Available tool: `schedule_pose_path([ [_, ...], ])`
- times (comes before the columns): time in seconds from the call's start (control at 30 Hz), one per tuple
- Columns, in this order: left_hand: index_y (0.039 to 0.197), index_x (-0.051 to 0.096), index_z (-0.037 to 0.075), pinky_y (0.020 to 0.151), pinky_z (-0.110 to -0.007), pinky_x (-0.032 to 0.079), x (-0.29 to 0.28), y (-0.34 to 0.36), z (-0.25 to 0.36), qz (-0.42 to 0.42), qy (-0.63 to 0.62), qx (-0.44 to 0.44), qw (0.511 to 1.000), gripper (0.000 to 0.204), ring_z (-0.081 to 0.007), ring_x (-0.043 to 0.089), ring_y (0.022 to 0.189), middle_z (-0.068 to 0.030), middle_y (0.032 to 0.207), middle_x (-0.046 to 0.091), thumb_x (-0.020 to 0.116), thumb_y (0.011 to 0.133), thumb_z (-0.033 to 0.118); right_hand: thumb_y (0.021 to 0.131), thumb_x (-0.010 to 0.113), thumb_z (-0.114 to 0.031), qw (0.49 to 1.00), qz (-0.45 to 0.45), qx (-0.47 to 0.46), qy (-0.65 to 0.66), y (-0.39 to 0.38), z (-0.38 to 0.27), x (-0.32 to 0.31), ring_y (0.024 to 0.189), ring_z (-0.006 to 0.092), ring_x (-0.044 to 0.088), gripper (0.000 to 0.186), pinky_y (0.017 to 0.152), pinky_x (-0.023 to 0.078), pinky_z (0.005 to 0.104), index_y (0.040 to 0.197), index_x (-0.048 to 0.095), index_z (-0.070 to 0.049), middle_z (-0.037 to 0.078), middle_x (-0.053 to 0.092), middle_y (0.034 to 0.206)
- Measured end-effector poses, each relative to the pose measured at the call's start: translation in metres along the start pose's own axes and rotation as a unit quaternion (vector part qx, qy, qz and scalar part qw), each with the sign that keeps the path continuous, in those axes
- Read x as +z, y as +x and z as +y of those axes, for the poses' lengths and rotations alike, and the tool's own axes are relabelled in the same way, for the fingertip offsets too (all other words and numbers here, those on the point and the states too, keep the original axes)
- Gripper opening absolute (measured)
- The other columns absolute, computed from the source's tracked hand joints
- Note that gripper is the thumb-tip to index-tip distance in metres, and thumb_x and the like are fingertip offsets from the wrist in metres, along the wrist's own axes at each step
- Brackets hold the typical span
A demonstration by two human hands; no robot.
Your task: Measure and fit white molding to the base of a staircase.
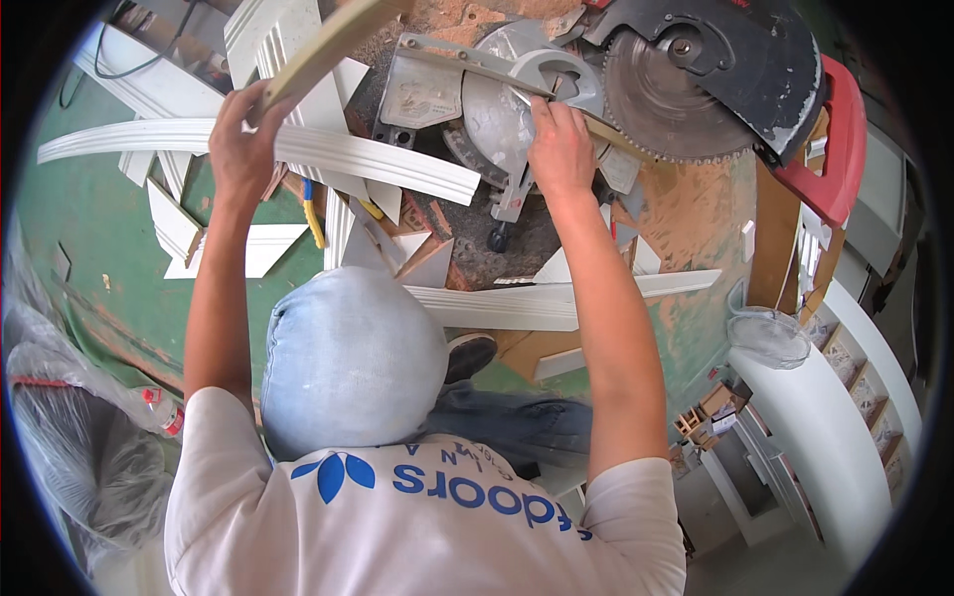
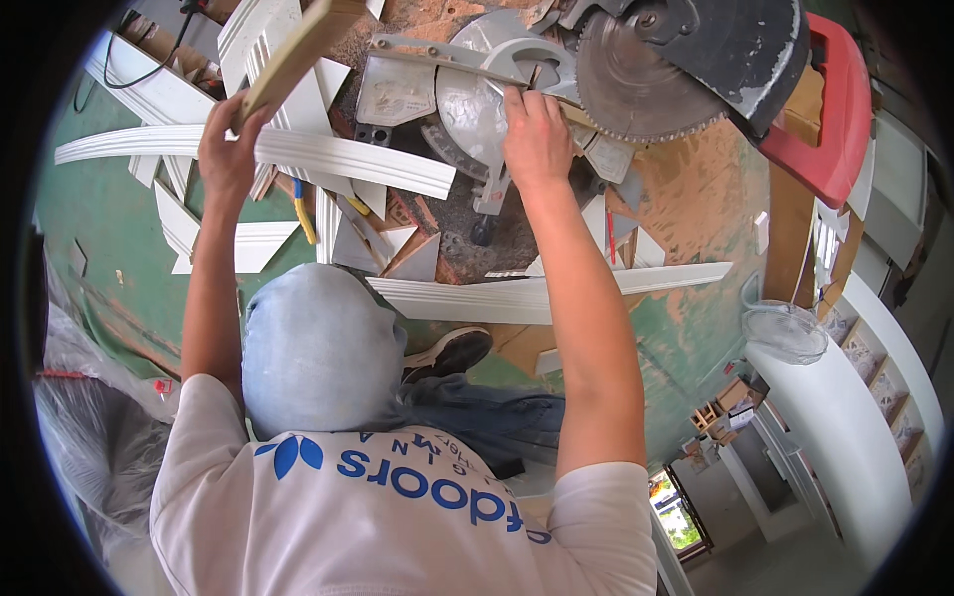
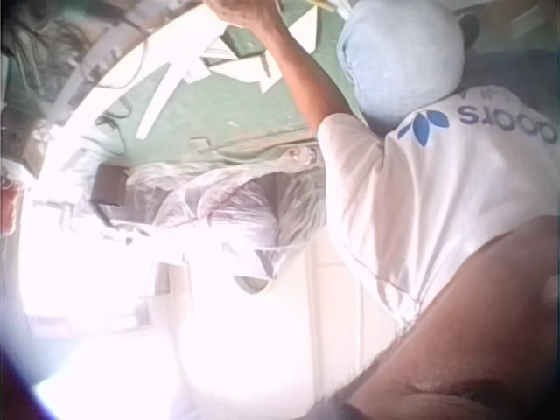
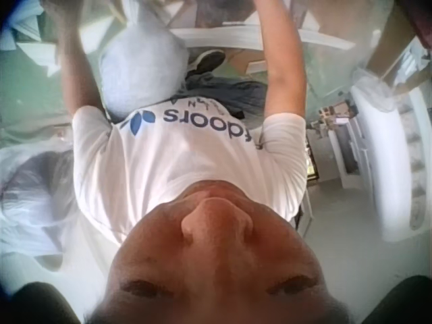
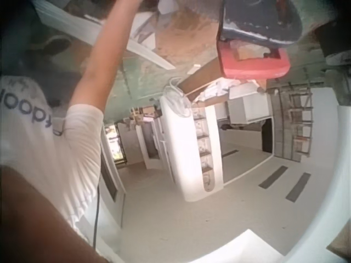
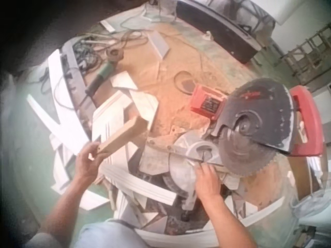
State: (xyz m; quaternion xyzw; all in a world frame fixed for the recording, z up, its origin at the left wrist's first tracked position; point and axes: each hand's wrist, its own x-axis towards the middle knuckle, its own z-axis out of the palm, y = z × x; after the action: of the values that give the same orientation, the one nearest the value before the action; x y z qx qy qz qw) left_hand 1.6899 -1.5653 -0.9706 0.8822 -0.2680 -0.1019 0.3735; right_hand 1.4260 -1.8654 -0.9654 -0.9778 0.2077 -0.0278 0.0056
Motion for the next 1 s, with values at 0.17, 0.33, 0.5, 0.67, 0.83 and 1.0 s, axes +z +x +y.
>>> schedule_pose_path([
  [0.17,0.122,0.070,0.006,0.091,-0.034,0.052,0.004,-0.024,-0.007,0.026,-0.098,-0.110,0.989,0.032,-0.0216,0.070,0.100,-0.0101,0.113,0.074,0.075,0.093,0.019,0.085,0.060,-0.005,0.999,-0.040,-0.005,0.015,-0.007,-0.009,-0.003,0.100,0.0290,0.063,0.034,0.085,0.056,0.0419,0.118,0.067,-0.007,0.009,0.062,0.099],
  [0.33,0.119,0.069,0.003,0.091,-0.034,0.051,0.000,-0.036,-0.009,0.012,-0.084,-0.071,0.994,0.030,-0.0217,0.067,0.099,-0.0109,0.108,0.072,0.074,0.093,0.018,0.087,0.059,-0.006,0.997,-0.057,-0.020,0.042,-0.010,-0.005,-0.007,0.099,0.0294,0.064,0.034,0.085,0.057,0.0426,0.120,0.066,-0.008,0.010,0.062,0.099],
  [0.5,0.117,0.069,0.002,0.088,-0.034,0.051,-0.020,-0.065,-0.043,0.023,-0.038,-0.030,0.999,0.026,-0.0211,0.065,0.096,-0.0101,0.105,0.069,0.073,0.094,0.014,0.089,0.058,-0.009,0.998,-0.035,-0.010,-0.052,0.007,0.000,-0.003,0.099,0.0285,0.064,0.030,0.081,0.058,0.0411,0.118,0.066,-0.007,0.010,0.062,0.098],
  [0.67,0.121,0.067,0.001,0.093,-0.028,0.049,-0.026,-0.092,-0.081,0.042,-0.105,-0.134,0.985,0.028,-0.0129,0.063,0.100,-0.0069,0.109,0.071,0.071,0.099,0.017,0.089,0.059,-0.011,0.997,-0.032,-0.041,-0.064,0.010,-0.004,-0.003,0.097,0.0275,0.065,0.028,0.080,0.058,0.0396,0.116,0.066,-0.007,0.009,0.061,0.095],
  [0.83,0.121,0.066,-0.001,0.092,-0.026,0.049,-0.005,-0.090,-0.069,0.108,-0.243,-0.185,0.946,0.028,-0.0108,0.063,0.099,-0.0050,0.108,0.071,0.072,0.099,0.016,0.089,0.059,-0.012,0.996,-0.043,-0.050,-0.054,0.017,-0.015,-0.003,0.095,0.0266,0.065,0.027,0.078,0.059,0.0390,0.115,0.066,-0.007,0.008,0.062,0.095],
  [1.0,0.124,0.065,-0.002,0.094,-0.026,0.049,-0.017,-0.095,-0.087,0.102,-0.204,-0.164,0.960,0.029,-0.0109,0.063,0.101,-0.0056,0.110,0.071,0.070,0.100,0.014,0.089,0.059,-0.012,0.995,-0.043,-0.059,-0.073,0.016,-0.003,-0.003,0.094,0.0268,0.067,0.024,0.077,0.060,0.0395,0.112,0.067,-0.007,0.008,0.063,0.095],
])
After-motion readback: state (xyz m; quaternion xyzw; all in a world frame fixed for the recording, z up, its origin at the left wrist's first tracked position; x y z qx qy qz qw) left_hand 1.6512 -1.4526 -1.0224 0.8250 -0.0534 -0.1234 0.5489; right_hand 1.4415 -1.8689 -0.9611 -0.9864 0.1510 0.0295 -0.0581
